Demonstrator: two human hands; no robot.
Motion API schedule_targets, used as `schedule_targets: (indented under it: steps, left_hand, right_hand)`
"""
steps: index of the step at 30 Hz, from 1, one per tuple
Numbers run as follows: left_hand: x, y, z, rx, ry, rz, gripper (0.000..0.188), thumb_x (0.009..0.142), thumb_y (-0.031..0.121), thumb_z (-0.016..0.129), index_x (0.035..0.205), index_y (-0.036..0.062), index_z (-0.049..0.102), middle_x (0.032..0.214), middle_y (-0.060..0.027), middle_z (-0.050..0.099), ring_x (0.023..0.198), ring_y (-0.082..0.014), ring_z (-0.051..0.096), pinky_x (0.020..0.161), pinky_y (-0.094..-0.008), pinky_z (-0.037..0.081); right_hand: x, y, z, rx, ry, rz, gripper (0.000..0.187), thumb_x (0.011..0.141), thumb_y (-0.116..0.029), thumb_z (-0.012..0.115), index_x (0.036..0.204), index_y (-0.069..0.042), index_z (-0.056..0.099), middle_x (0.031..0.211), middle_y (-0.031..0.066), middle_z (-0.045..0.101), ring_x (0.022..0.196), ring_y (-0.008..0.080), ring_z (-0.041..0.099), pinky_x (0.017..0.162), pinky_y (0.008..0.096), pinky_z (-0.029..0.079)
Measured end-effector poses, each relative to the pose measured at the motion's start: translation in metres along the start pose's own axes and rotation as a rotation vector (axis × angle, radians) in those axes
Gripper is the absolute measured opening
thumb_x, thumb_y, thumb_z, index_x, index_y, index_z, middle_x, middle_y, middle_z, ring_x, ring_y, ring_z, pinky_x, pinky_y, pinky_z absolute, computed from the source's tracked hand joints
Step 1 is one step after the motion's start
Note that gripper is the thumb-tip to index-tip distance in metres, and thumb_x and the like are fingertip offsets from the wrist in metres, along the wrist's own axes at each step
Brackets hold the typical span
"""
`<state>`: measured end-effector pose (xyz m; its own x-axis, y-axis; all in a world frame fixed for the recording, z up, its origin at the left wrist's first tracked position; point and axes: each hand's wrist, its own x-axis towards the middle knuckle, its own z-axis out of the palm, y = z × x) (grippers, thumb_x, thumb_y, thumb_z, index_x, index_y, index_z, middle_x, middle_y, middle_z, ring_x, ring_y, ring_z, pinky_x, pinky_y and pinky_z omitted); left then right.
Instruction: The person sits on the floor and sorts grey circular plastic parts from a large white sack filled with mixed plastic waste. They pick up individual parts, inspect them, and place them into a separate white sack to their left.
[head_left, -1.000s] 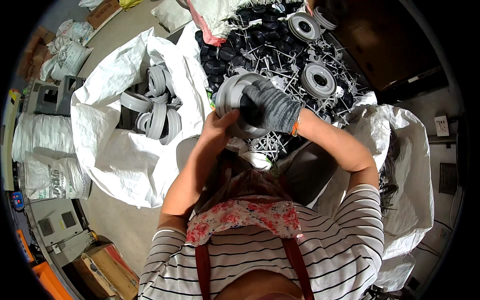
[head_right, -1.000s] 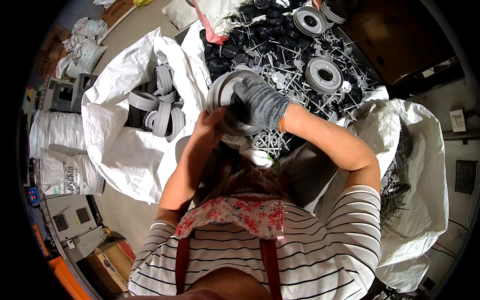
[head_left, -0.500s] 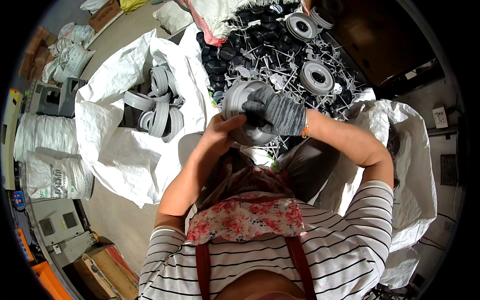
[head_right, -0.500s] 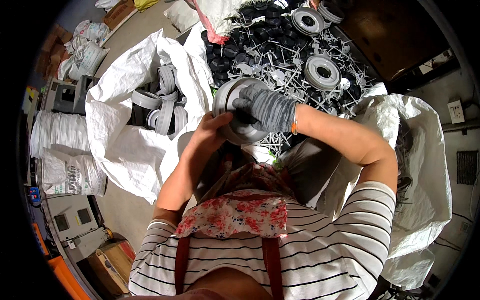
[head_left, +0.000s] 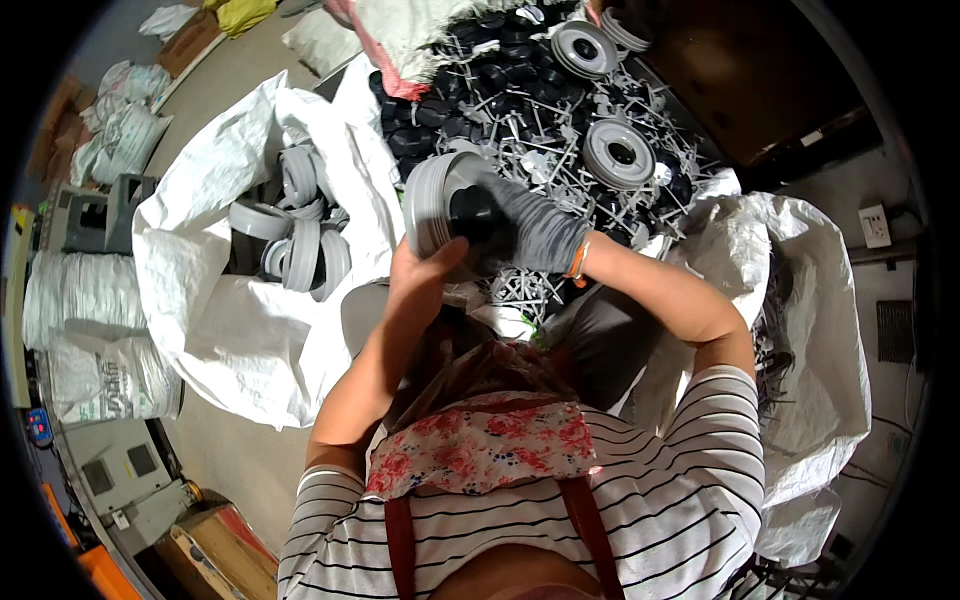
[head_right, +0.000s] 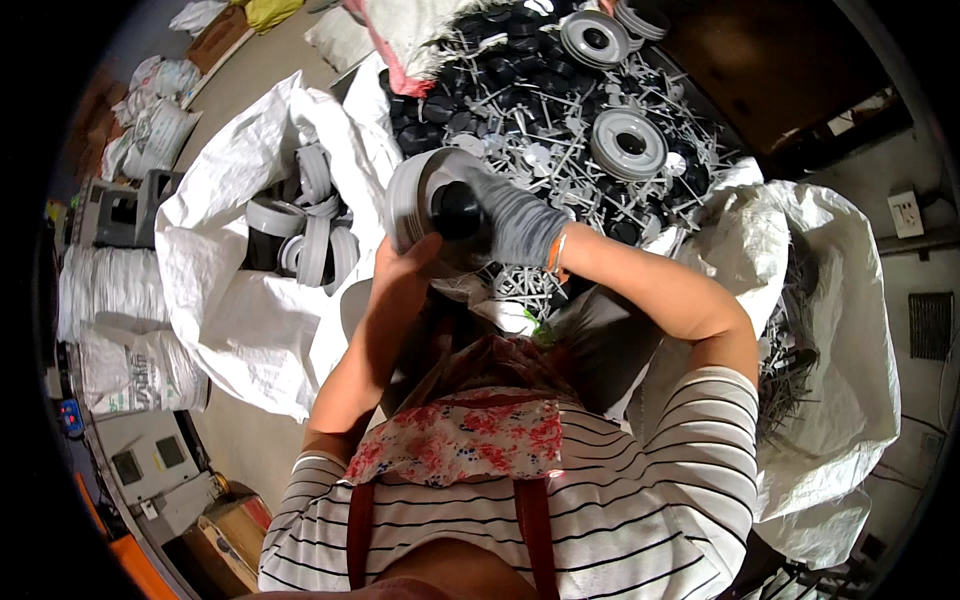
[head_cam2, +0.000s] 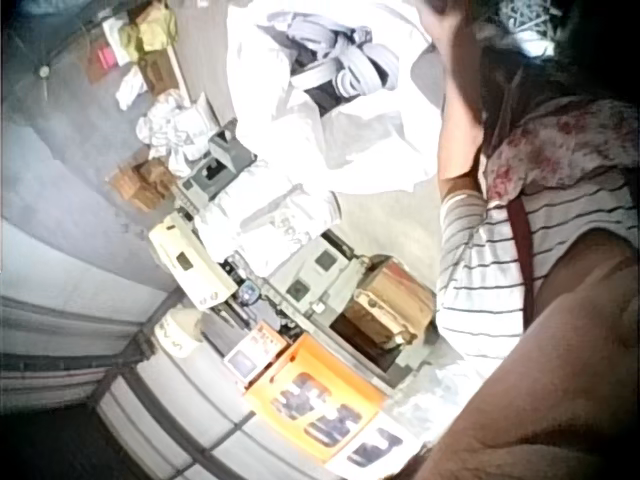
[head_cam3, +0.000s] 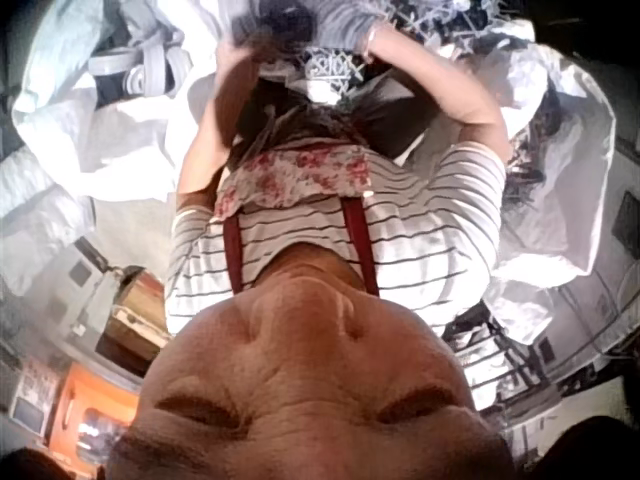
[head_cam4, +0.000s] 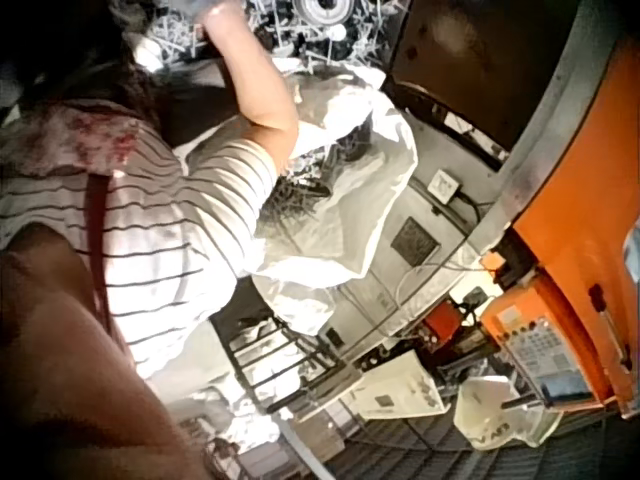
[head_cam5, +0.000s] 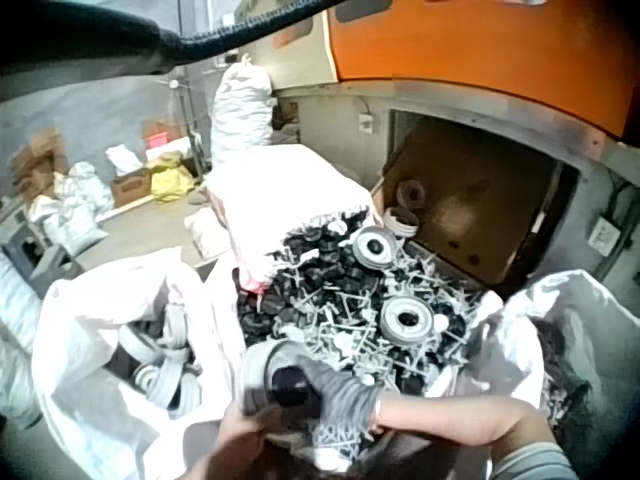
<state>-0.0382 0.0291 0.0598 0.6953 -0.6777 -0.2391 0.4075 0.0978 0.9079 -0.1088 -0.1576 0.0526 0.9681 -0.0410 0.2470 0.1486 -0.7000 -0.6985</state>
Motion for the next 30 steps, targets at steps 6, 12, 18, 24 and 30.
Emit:
schedule_targets:
  steps: [6, 12, 18, 24, 30]
  left_hand:
    - [-0.012, 0.015, -0.002, 0.594, 0.001, 0.300, 0.061, 0.072, 0.012, 0.073, 0.128, 0.0061, 0.048, 0.107, -0.0069, 0.061, 0.095, -0.0195, 0.059, 0.083, -0.0320, 0.047]
    - [0.034, 0.074, -0.052, 1.006, 0.542, 0.764, 0.101, 0.069, 0.026, 0.078, 0.142, -0.0059, 0.015, 0.145, -0.0257, 0.023, 0.136, -0.0339, 0.021, 0.111, -0.0367, 0.019]
    - [0.050, 0.016, -0.003, 0.746, -0.161, 0.339, 0.080, 0.069, 0.014, 0.076, 0.138, 0.0070, 0.036, 0.146, -0.0173, 0.028, 0.135, -0.0308, 0.027, 0.111, -0.0358, 0.025]
    - [0.078, -0.012, 0.020, 1.558, -0.362, 0.727, 0.084, 0.063, 0.013, 0.076, 0.138, 0.0129, 0.037, 0.144, -0.0136, 0.031, 0.135, -0.0357, 0.023, 0.108, -0.0563, 0.015]
    - [0.091, -0.018, 0.012, 1.163, -0.205, 0.192, 0.063, 0.063, 0.023, 0.078, 0.117, 0.0036, 0.052, 0.113, -0.0154, 0.056, 0.111, -0.0307, 0.051, 0.097, -0.0478, 0.036]
  right_hand:
    - [0.005, 0.036, 0.009, 0.477, -0.413, 0.448, 0.057, 0.074, -0.025, 0.070, 0.121, 0.000, 0.051, 0.100, 0.0179, 0.064, 0.094, 0.0255, 0.061, 0.085, 0.0342, 0.048]
    - [-0.006, 0.153, -0.070, -0.611, 0.059, 0.624, 0.061, 0.075, -0.045, 0.065, 0.112, 0.002, 0.053, 0.107, 0.0240, 0.059, 0.101, 0.0356, 0.057, 0.087, 0.0395, 0.046]
    - [-0.033, 0.230, -0.063, -0.725, -0.124, 0.892, 0.045, 0.077, -0.033, 0.061, 0.106, 0.001, 0.057, 0.097, 0.0219, 0.065, 0.097, 0.0345, 0.062, 0.088, 0.0448, 0.044]
    - [-0.003, 0.088, -0.048, -0.403, -0.112, -0.219, 0.044, 0.071, -0.018, 0.066, 0.109, 0.000, 0.055, 0.100, 0.0192, 0.059, 0.095, 0.0344, 0.055, 0.092, 0.0421, 0.043]
    - [0.051, 0.135, -0.060, -0.074, 0.117, -0.303, 0.040, 0.084, -0.032, 0.062, 0.113, -0.005, 0.056, 0.112, 0.0160, 0.055, 0.110, 0.0331, 0.048, 0.093, 0.0399, 0.042]
